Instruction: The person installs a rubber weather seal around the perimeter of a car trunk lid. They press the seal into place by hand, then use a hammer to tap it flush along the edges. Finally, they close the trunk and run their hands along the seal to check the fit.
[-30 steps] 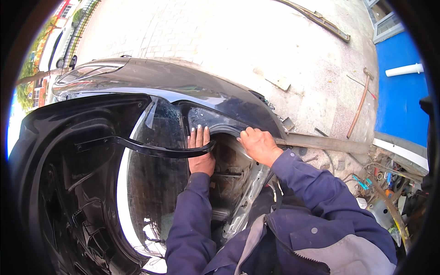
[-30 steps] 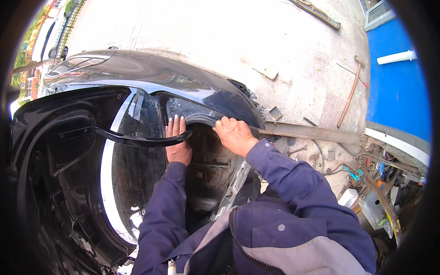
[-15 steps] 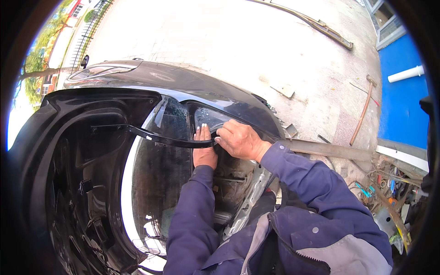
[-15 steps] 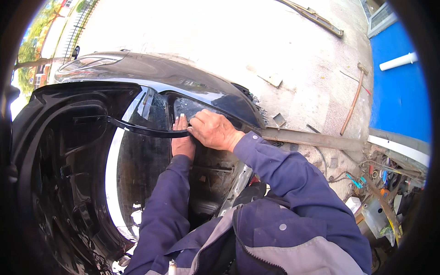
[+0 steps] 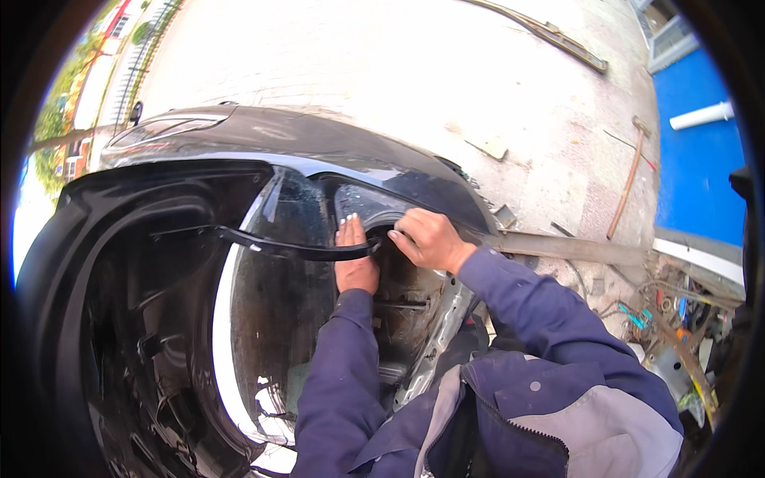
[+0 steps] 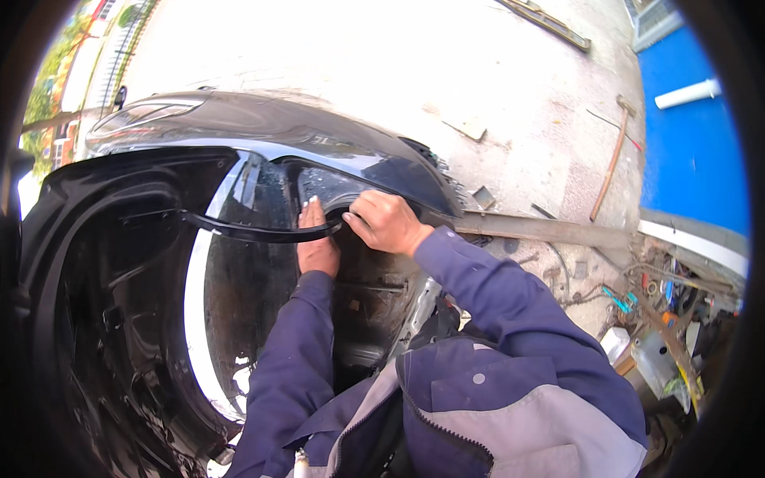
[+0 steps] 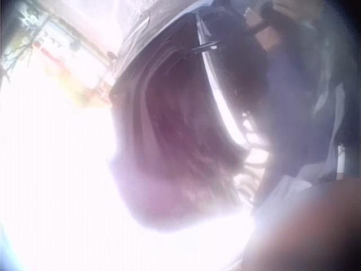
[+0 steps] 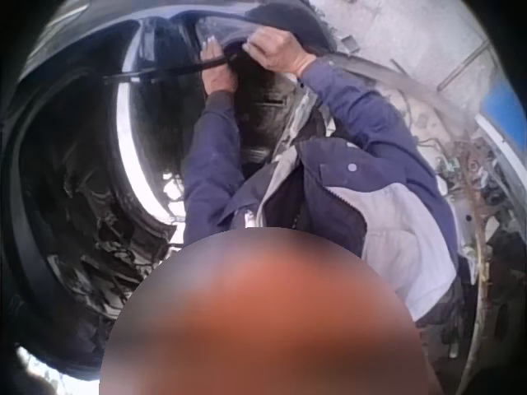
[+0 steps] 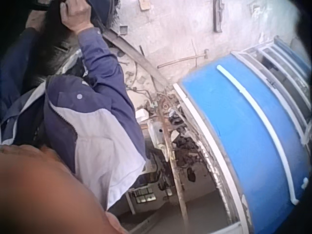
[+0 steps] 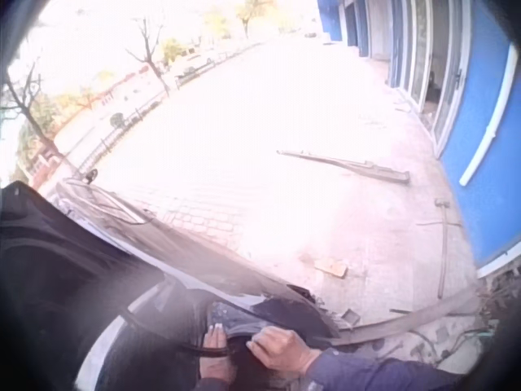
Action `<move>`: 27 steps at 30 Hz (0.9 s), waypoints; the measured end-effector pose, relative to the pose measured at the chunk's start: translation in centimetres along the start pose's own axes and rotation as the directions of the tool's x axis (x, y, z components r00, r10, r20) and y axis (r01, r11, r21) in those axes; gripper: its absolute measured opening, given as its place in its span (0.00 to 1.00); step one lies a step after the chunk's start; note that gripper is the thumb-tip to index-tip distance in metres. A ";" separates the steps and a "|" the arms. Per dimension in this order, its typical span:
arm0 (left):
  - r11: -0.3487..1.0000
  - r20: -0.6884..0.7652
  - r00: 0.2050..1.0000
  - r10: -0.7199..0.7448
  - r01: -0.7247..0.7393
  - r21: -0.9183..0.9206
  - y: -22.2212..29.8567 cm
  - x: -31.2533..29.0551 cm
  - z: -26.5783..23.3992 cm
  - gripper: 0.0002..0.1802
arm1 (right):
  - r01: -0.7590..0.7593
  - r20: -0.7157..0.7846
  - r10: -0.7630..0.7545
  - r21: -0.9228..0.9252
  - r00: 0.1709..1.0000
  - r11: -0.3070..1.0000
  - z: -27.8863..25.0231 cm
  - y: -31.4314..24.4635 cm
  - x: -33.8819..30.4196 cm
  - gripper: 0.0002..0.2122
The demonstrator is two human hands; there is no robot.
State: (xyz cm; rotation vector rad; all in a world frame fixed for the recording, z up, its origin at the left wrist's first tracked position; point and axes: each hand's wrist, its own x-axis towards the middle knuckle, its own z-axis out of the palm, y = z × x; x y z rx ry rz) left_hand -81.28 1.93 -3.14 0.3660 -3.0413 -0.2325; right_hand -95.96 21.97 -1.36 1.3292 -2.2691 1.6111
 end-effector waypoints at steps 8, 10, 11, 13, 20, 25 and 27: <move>1.000 -0.045 0.999 0.008 -0.007 0.028 0.1 0.0 0.3 0.44 | -0.215 0.017 0.232 -0.307 0.973 0.927 -5.9 1.2 -12.1 0.14; 0.999 -0.056 0.998 0.021 -0.018 0.049 0.2 0.1 0.3 0.44 | -0.254 0.053 0.281 -0.297 0.958 0.920 -5.3 1.9 -12.8 0.13; 0.998 -0.043 0.999 0.010 -0.007 0.061 0.2 0.1 0.2 0.44 | -0.243 0.061 0.274 -0.311 0.960 0.919 -4.9 2.2 -12.9 0.12; 0.998 -0.054 0.998 0.010 -0.007 0.055 0.3 0.1 0.2 0.44 | -0.229 0.099 0.277 -0.339 0.956 0.913 -4.6 2.5 -12.7 0.11; 0.999 -0.057 0.998 0.004 -0.001 0.043 0.5 0.0 0.2 0.46 | -0.246 0.196 0.331 -0.362 0.923 0.899 -4.4 2.5 -11.8 0.12; 1.000 -0.079 0.997 -0.002 0.000 -0.029 0.4 0.0 -0.1 0.46 | -0.264 0.128 0.311 -0.294 0.942 0.919 -4.7 3.1 -11.9 0.13; 0.998 -0.091 0.996 0.001 -0.006 -0.056 0.4 -0.1 -0.1 0.45 | -0.259 0.119 0.304 -0.293 0.945 0.920 -4.7 3.3 -12.0 0.14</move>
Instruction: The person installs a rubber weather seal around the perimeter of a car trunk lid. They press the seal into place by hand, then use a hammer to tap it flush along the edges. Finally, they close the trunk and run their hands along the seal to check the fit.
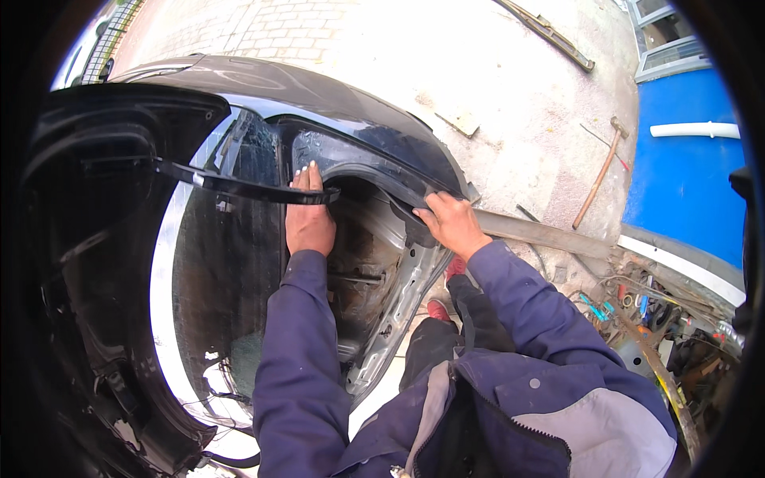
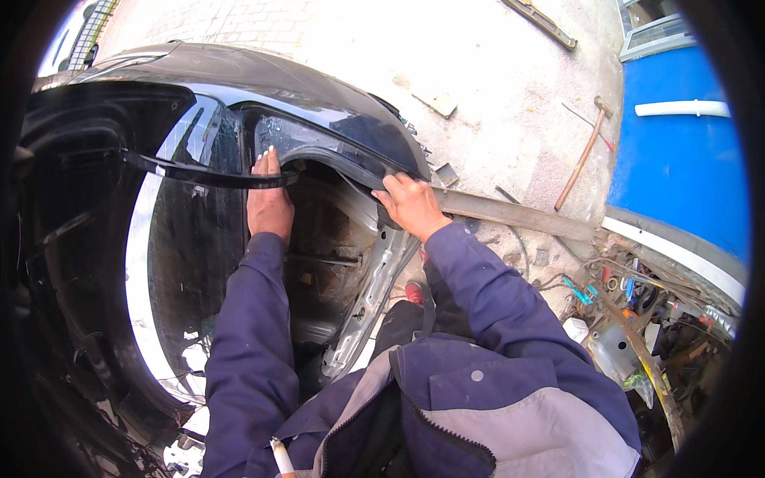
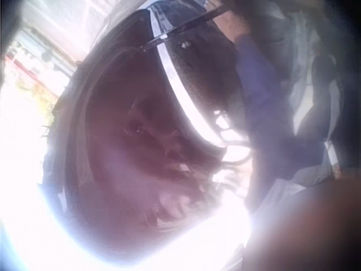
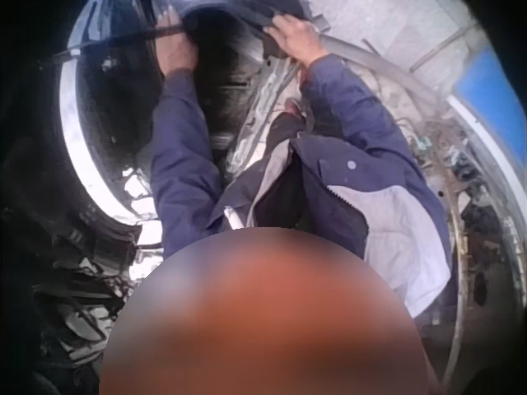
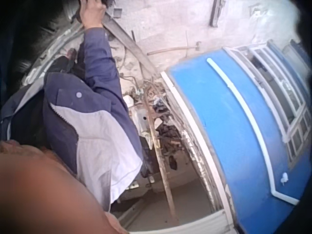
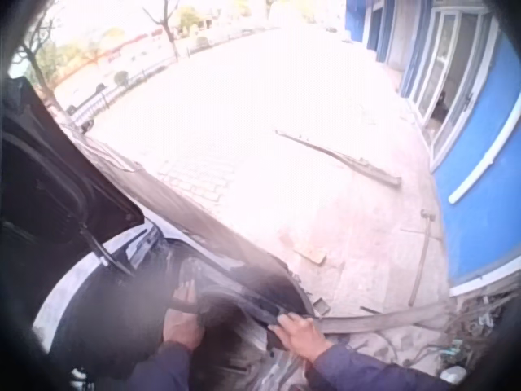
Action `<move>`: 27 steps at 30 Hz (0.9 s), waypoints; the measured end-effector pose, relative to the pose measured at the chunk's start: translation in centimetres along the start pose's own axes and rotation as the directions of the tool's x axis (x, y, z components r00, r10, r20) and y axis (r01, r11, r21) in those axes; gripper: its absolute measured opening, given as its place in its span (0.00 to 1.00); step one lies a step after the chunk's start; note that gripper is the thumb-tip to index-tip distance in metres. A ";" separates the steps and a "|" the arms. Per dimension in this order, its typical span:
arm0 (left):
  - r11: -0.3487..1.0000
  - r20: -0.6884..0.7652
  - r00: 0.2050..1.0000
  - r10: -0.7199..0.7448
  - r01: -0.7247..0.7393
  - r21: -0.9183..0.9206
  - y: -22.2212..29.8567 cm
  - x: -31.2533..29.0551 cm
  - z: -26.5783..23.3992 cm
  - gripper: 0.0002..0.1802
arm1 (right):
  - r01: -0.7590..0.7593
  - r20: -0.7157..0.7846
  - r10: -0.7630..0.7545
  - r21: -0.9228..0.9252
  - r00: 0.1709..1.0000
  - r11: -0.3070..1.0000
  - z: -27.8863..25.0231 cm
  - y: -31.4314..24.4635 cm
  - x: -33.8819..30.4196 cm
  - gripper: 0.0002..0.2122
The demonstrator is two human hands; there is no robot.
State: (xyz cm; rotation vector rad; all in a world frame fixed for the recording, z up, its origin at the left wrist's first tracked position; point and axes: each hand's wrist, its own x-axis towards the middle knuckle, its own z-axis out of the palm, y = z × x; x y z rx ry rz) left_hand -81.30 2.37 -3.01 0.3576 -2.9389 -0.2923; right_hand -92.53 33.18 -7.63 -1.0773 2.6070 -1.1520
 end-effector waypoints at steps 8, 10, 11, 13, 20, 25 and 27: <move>0.998 -0.201 0.978 0.057 -0.048 0.050 0.9 -0.8 -0.9 0.29 | -0.005 -0.032 0.003 -0.079 0.999 0.997 1.0 0.3 -0.2 0.16; 0.993 -0.262 0.961 0.091 -0.067 0.098 2.4 -1.7 -1.9 0.18 | -0.023 -0.025 0.020 -0.101 0.999 0.995 1.2 0.3 -0.2 0.17; 0.992 -0.327 0.938 0.113 -0.086 0.098 3.9 -2.8 -2.2 0.17 | -0.012 -0.027 0.010 -0.093 1.000 0.996 1.2 0.3 -0.2 0.17; 0.955 -0.404 0.869 0.284 -0.294 0.038 7.3 -4.4 -2.6 0.18 | -0.080 -0.002 0.080 -0.102 0.997 0.992 1.2 0.2 -0.2 0.18; 0.956 -0.427 0.897 0.112 -0.215 -0.201 15.9 4.5 3.5 0.05 | -0.163 -0.011 0.163 -0.094 0.987 0.982 1.7 0.2 -0.5 0.20; 0.916 -0.472 0.805 -0.359 0.208 -0.342 15.5 9.5 7.8 0.16 | -0.180 -0.009 0.180 -0.023 0.984 0.983 1.8 0.3 -0.9 0.17; 0.966 -0.532 0.812 -0.240 0.146 -0.212 15.9 9.5 8.6 0.16 | -0.174 -0.034 0.174 0.000 0.984 0.985 1.6 0.2 -1.1 0.15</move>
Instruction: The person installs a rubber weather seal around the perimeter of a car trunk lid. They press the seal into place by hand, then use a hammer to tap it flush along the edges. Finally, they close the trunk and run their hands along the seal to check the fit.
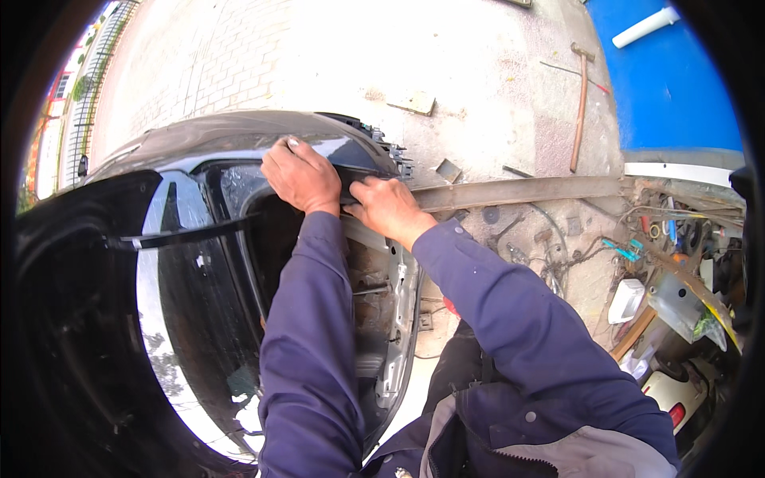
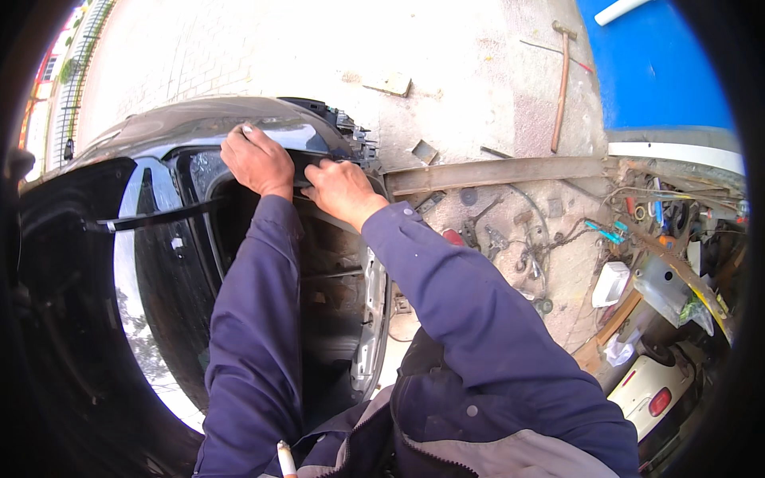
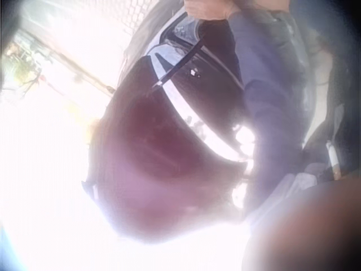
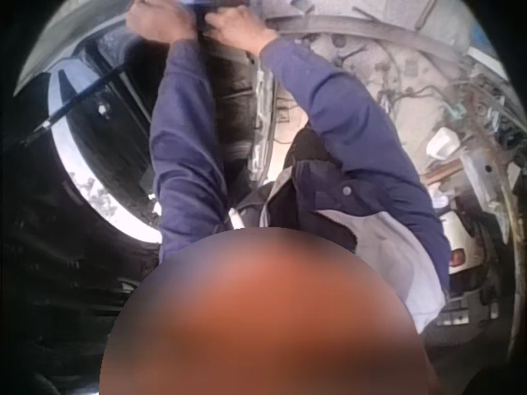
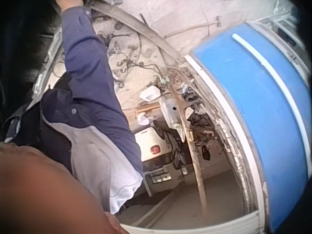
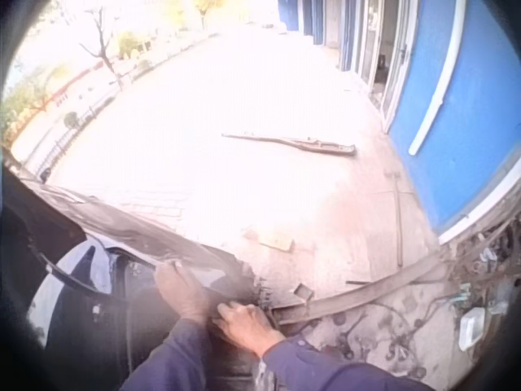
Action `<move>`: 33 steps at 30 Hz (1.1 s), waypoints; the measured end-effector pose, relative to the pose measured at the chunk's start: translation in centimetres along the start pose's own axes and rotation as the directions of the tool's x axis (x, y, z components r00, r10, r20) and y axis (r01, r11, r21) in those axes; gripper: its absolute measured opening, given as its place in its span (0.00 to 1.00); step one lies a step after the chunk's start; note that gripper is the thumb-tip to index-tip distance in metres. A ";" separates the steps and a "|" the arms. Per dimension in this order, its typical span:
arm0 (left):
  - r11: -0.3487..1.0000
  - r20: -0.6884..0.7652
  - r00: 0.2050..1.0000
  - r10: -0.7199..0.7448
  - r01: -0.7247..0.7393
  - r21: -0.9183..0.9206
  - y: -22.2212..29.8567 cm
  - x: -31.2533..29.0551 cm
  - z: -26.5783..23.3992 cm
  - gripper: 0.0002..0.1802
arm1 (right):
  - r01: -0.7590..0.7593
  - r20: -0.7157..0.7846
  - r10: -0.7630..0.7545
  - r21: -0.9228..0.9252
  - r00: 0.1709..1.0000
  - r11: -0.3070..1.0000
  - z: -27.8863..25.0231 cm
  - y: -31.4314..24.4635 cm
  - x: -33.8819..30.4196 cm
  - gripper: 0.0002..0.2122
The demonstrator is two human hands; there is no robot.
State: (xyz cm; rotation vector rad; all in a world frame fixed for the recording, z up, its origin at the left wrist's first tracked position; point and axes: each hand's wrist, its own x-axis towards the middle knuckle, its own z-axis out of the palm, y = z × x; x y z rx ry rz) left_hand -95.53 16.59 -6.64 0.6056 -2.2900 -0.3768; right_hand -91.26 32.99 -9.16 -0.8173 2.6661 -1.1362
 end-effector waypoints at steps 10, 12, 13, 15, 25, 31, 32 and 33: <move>0.976 0.144 0.973 0.179 -0.195 0.099 0.2 -0.1 -0.3 0.19 | 0.128 -0.086 -0.115 0.160 0.990 0.979 0.5 2.7 -1.4 0.14; 0.972 0.145 0.972 0.183 -0.201 0.122 0.1 -0.1 -0.1 0.20 | 0.105 -0.062 -0.096 0.151 0.993 0.983 1.0 4.8 -3.5 0.14; 0.970 0.142 0.972 0.185 -0.204 0.129 0.0 -0.2 -0.2 0.21 | 0.118 -0.080 -0.106 0.165 0.991 0.979 1.3 5.9 -4.9 0.15; 0.969 0.159 0.971 0.180 -0.202 0.141 -0.1 -0.3 -0.1 0.25 | -0.160 0.110 0.152 0.065 0.982 0.985 1.6 8.1 -8.3 0.16; 0.960 0.209 0.965 0.162 -0.203 0.191 -0.6 -0.2 -0.2 0.28 | -0.120 0.274 0.152 -0.132 0.950 0.984 6.9 10.9 -8.9 0.14; 0.957 0.189 0.962 0.197 -0.231 0.174 -0.5 -0.2 -0.3 0.27 | -0.078 0.306 0.144 -0.219 0.941 0.973 6.9 10.5 -8.0 0.08; 0.955 0.186 0.960 0.210 -0.242 0.169 -0.5 -0.2 -0.3 0.27 | -0.030 0.317 0.097 -0.208 0.943 0.978 6.7 10.7 -7.7 0.08; 0.957 0.186 0.962 0.202 -0.234 0.170 -0.4 -0.2 -0.3 0.27 | 0.013 0.397 0.067 -0.196 0.915 0.981 6.4 10.9 -7.3 0.08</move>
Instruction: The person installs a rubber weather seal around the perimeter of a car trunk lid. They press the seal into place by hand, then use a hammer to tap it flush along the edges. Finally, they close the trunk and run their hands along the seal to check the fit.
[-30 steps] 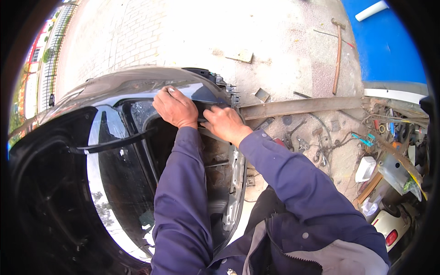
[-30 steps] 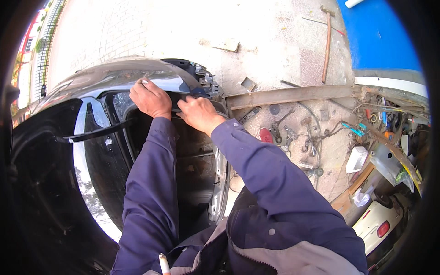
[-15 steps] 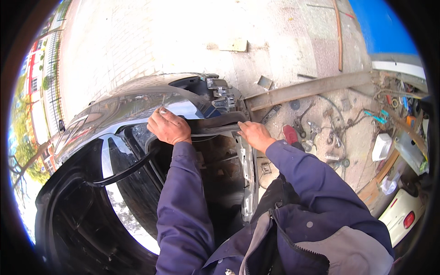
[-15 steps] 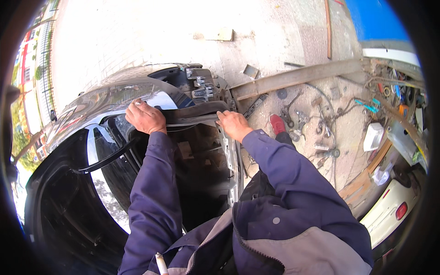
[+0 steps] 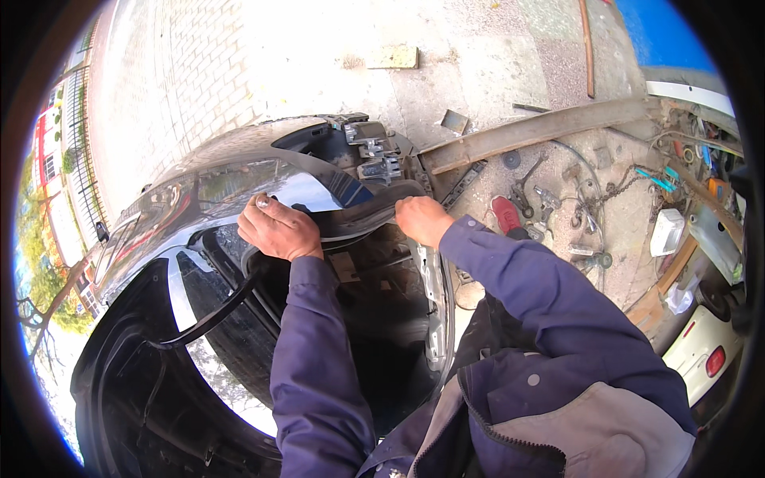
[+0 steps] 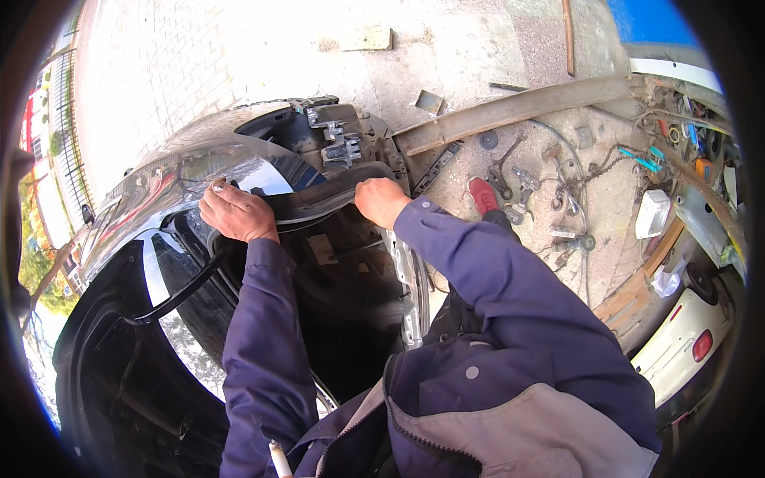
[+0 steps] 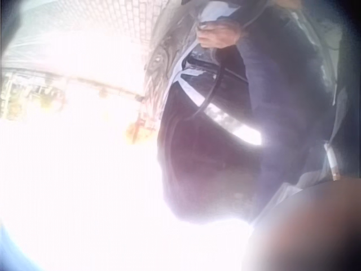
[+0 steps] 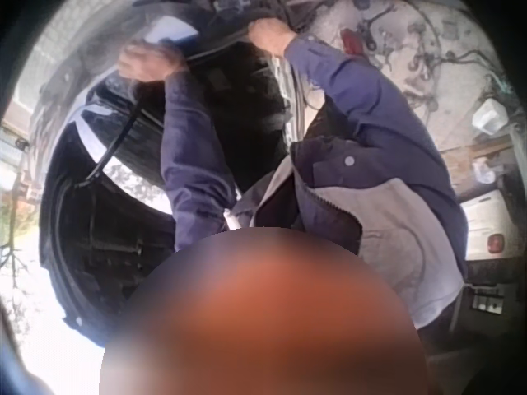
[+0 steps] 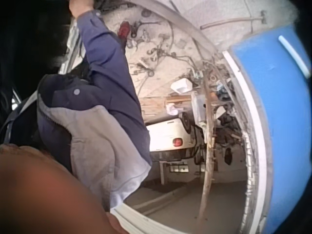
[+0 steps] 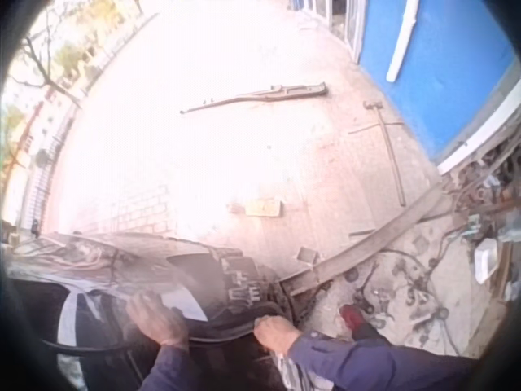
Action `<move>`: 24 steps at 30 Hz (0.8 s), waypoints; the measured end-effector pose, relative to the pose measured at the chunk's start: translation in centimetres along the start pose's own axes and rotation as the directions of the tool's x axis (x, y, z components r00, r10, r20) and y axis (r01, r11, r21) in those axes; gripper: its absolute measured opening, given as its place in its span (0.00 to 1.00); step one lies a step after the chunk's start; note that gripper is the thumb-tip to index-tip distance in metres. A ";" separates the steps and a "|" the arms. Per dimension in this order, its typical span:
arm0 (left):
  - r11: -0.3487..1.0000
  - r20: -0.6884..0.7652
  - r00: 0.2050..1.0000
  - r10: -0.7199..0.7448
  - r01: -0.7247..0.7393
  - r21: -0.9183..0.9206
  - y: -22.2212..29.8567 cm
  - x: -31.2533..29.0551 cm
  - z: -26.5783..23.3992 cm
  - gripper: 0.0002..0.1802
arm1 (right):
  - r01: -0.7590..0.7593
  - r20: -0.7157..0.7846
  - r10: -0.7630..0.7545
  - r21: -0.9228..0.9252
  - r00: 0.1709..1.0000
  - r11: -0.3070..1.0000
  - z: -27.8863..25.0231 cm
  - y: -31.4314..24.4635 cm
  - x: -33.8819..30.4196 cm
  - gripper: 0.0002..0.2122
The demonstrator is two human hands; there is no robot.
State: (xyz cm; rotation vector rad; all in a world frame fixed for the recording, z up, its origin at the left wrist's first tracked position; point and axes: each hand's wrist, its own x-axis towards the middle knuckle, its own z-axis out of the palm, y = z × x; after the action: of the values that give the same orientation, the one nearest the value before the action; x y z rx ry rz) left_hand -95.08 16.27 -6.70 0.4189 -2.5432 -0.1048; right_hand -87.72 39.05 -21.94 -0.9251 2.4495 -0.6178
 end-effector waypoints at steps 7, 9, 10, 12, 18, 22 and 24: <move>0.999 0.009 1.000 -0.020 0.021 -0.029 0.2 0.0 -0.1 0.27 | -0.062 0.109 0.054 0.068 0.993 0.996 -3.2 0.9 0.8 0.09; 0.999 0.009 1.000 -0.016 0.016 -0.033 0.1 -0.1 -0.2 0.27 | -0.079 0.151 0.068 0.063 0.986 0.995 -3.8 0.9 1.4 0.10; 0.999 0.007 1.000 -0.014 0.014 -0.032 0.1 -0.1 -0.2 0.27 | -0.027 0.128 0.023 0.033 0.992 0.999 -4.0 1.0 1.7 0.10; 1.000 0.016 1.000 -0.008 0.009 -0.017 0.1 -0.1 -0.3 0.27 | 0.074 0.208 -0.072 -0.001 0.975 0.997 -4.2 1.3 2.3 0.10; 0.999 0.028 0.999 -0.025 0.026 -0.042 0.6 0.0 -0.4 0.28 | -0.010 0.195 -0.012 0.108 0.981 0.994 -3.4 1.6 2.4 0.09; 0.999 0.029 1.000 -0.004 0.005 -0.038 0.8 0.1 -0.4 0.29 | -0.006 0.238 -0.036 0.174 0.971 0.985 -4.3 0.3 2.7 0.12; 0.999 0.034 0.999 -0.007 0.008 -0.037 0.7 0.1 -0.4 0.30 | -0.023 0.213 -0.020 0.198 0.977 0.980 -5.2 -0.9 2.6 0.16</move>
State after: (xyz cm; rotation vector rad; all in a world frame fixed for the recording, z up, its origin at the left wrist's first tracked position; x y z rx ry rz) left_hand -95.10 16.88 -6.24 0.4155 -2.5687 -0.1634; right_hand -91.87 37.93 -17.89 -0.8611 2.1533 -0.7090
